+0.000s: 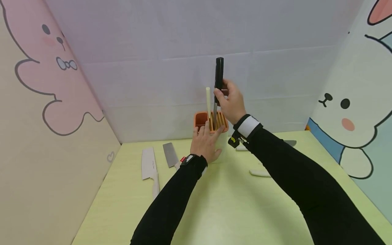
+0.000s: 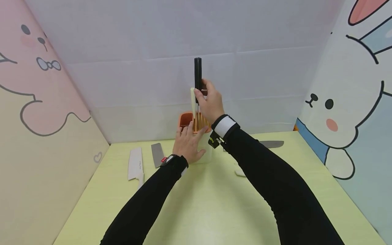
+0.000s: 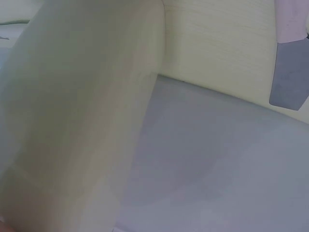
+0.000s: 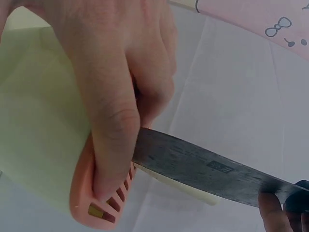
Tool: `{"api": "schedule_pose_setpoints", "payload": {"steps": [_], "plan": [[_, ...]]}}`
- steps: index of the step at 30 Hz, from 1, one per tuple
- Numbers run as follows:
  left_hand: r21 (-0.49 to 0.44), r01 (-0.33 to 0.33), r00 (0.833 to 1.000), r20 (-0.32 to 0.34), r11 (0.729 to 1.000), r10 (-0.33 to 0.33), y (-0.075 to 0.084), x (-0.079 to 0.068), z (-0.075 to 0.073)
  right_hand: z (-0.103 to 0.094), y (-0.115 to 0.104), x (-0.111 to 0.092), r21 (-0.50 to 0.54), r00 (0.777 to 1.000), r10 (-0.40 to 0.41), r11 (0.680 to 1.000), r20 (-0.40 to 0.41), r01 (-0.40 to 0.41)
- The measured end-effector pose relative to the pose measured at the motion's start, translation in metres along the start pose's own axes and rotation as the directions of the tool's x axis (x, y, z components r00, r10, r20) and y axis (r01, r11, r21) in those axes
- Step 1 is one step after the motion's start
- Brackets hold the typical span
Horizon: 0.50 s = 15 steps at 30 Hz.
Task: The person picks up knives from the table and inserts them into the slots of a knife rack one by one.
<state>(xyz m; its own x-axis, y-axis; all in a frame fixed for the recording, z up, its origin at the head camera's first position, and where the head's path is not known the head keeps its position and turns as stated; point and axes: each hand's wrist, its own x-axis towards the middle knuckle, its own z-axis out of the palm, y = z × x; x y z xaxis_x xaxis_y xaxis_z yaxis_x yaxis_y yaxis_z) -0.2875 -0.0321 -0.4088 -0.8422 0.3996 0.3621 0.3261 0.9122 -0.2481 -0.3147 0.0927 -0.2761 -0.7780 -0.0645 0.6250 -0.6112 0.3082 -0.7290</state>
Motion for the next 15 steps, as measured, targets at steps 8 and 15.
{"api": "schedule_pose_setpoints", "payload": {"steps": [8,15], "plan": [[0.009,0.0,1.0,0.006,1.0,0.0,0.0,-0.001,-0.001,0.004,0.008,0.001,-0.036,1.0,0.014,0.999,0.028,-0.013],[0.015,0.002,1.0,0.024,1.0,-0.003,0.001,0.0,-0.004,0.009,0.017,0.003,-0.069,0.997,0.052,0.996,0.051,-0.049]]}}
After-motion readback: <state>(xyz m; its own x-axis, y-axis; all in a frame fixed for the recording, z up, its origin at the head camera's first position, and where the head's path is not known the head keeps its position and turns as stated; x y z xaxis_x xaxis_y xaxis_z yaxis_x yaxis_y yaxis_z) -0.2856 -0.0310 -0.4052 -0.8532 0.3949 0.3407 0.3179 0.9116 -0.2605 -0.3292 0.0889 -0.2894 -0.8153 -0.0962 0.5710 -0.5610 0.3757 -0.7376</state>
